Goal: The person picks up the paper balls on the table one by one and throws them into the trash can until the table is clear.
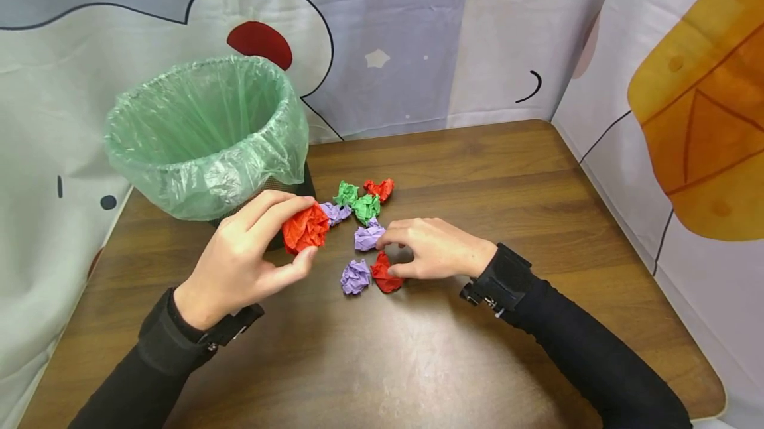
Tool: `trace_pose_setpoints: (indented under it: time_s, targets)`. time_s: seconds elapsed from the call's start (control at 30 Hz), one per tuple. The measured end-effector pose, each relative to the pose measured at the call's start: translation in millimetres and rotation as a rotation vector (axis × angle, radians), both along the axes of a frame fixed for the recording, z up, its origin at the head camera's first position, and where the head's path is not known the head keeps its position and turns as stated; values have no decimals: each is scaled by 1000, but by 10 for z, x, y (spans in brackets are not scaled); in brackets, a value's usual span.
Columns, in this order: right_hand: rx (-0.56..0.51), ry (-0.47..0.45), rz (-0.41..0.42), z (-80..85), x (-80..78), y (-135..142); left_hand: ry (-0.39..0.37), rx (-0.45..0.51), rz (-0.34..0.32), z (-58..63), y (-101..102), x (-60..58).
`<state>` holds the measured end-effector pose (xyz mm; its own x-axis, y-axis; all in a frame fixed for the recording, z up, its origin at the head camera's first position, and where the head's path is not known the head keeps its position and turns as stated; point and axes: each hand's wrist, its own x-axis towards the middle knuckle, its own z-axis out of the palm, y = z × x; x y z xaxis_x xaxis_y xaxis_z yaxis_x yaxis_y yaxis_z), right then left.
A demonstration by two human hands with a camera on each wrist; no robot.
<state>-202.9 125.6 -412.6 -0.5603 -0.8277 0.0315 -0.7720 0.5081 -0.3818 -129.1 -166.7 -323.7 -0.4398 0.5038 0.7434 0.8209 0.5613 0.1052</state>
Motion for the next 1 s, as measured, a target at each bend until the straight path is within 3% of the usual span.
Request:
trace_pose_setpoints:
  time_s: [0.43, 0.6, 0.73, 1.0]
  targets:
    - [-4, -3, 1, -15, -2, 7, 108, 130, 46, 234, -91, 59]
    - [-11, -1, 3, -17, -4, 5, 172, 250, 58, 330, -114, 54]
    - [-10, -1, 2, -23, -1, 9, 173, 336, 122, 421, -177, 15]
    - [-13, -4, -10, -22, 9, 38, 136, 374, 315, 586, -352, -56]
